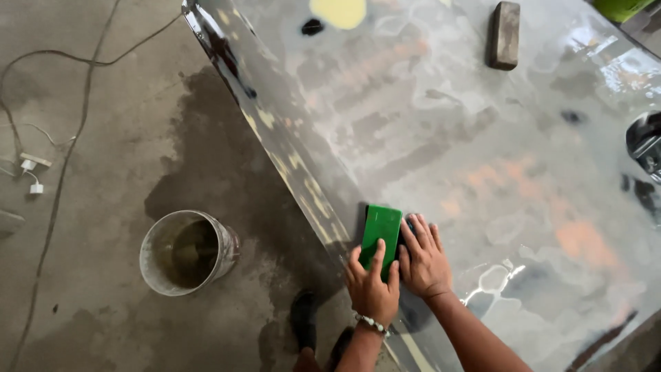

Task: The person sands a large, flat metallic car part, likely a hood, using a green sanding block and a blue cloth. They repeatedly wipe the surface with the cloth and sand different areas, occasionally dipping the cloth into a bucket of water.

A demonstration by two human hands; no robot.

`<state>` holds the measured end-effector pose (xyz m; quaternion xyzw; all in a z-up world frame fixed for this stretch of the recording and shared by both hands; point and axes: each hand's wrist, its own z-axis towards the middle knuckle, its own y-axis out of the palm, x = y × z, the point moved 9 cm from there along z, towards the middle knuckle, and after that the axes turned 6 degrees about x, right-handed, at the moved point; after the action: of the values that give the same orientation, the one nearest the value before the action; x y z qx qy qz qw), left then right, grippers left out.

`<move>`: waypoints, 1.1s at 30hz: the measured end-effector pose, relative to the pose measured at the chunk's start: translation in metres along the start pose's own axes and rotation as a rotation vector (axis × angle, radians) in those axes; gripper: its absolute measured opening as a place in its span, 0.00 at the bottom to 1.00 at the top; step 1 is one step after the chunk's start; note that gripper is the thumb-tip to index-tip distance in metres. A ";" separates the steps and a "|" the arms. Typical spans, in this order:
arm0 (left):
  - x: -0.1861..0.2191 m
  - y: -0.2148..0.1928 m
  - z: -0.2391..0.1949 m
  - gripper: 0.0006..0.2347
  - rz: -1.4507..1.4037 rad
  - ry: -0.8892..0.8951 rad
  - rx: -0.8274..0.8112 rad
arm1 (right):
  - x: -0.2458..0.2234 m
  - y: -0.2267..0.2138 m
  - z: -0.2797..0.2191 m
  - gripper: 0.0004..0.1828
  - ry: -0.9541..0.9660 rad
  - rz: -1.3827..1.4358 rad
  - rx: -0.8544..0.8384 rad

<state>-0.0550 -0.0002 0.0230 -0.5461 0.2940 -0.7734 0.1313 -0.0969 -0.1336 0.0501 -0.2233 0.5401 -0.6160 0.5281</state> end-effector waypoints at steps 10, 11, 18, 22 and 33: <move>-0.009 -0.006 0.087 0.21 0.090 -0.101 0.153 | -0.002 -0.002 0.002 0.31 0.030 0.005 -0.036; -0.004 -0.004 0.066 0.21 0.062 -0.072 0.123 | 0.001 0.000 0.002 0.32 0.030 0.007 -0.046; -0.028 -0.007 -0.035 0.24 -0.124 -0.165 0.079 | 0.000 -0.003 0.004 0.41 0.040 0.014 -0.053; -0.037 -0.015 -0.030 0.25 -0.223 -0.132 0.085 | -0.012 -0.010 0.012 0.48 -0.006 -0.024 -0.061; -0.111 -0.014 -0.011 0.24 -0.216 -0.300 0.145 | -0.013 0.015 0.018 0.33 -0.058 -0.083 -0.107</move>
<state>-0.0223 0.0724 -0.0563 -0.6728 0.1545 -0.7120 0.1289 -0.0711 -0.1277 0.0460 -0.2911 0.5471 -0.6011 0.5046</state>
